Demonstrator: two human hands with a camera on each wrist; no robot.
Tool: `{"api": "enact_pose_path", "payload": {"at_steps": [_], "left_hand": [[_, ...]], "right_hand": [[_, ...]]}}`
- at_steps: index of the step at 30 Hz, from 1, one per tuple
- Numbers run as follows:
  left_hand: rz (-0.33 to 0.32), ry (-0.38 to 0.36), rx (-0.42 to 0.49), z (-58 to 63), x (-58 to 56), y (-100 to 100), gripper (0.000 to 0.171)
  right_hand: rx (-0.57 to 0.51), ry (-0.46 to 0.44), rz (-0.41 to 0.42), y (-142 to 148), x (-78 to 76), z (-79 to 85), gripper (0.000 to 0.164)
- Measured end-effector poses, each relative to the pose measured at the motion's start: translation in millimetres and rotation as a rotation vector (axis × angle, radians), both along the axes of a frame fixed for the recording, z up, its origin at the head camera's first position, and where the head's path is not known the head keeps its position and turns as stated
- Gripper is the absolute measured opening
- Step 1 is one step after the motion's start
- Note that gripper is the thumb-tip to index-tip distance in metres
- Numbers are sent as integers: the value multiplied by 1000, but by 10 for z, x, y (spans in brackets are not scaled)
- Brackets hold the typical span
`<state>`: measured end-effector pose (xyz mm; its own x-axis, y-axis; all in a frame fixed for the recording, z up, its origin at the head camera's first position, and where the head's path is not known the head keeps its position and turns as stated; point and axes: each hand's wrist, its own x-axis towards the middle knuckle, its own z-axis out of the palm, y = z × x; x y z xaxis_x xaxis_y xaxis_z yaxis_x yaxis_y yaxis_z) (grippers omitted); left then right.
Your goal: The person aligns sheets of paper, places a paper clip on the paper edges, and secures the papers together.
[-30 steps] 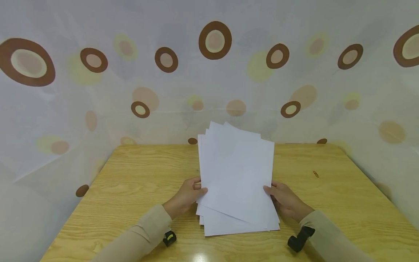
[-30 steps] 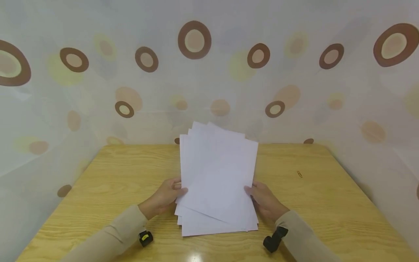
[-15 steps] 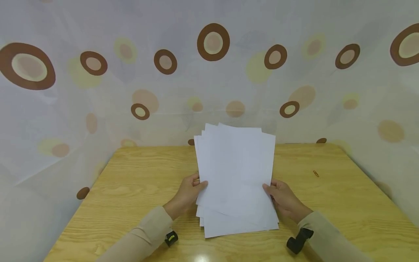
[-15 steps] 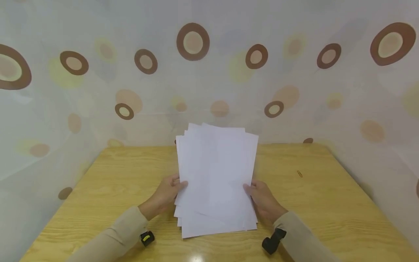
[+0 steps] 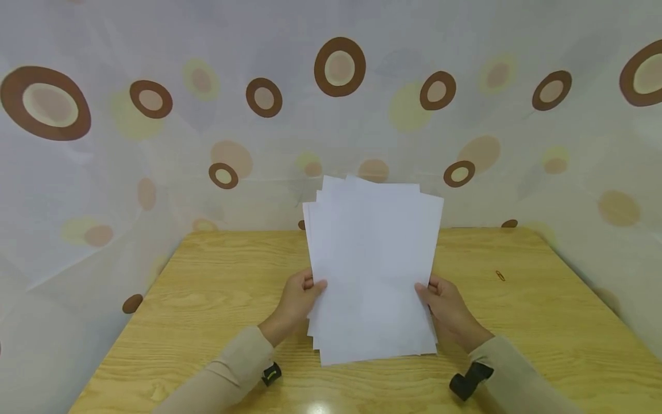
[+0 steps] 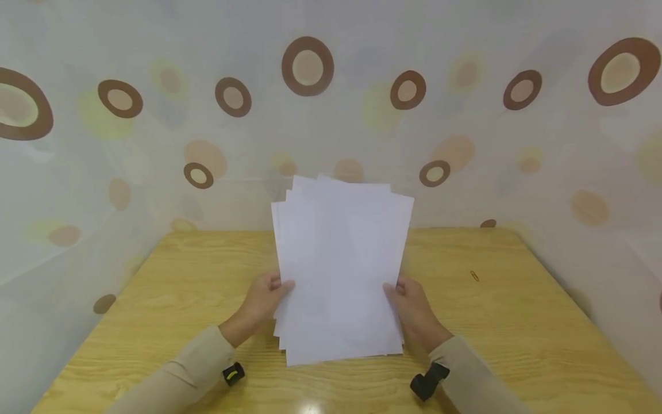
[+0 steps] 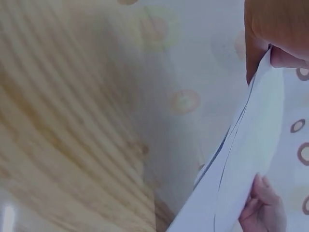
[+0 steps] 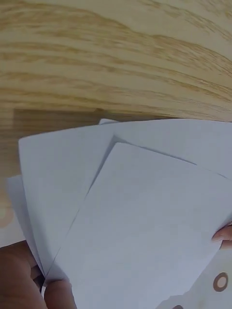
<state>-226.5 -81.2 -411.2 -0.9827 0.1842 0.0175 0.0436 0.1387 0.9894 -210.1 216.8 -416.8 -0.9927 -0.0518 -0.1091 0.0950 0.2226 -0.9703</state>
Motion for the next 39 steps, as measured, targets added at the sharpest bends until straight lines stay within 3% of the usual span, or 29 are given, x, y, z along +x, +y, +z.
{"api": "enact_pose_path", "payload": {"at_steps": [6,14,17,23,31,39], "left_hand": [[41,106,-19,111,-32,-26,32],[115,271,7,277,-81,-29,28],[131,319,34,316,-90,-27,26],[138,410,91,381,-95,-28,20],[124,448,121,522,-152,19,22],[106,440,146,457,-172,23,23]], "right_hand": [[127,168,-84,-103,72,129,42],[98,425,-116,-196,76,268,29],[69,484,-122,-215,57,303,27],[77,555,-154,-216,25,418,23],[41,629,-167,-205,-11,550,23],[29,583,-194,-235,-46,438,26]]}}
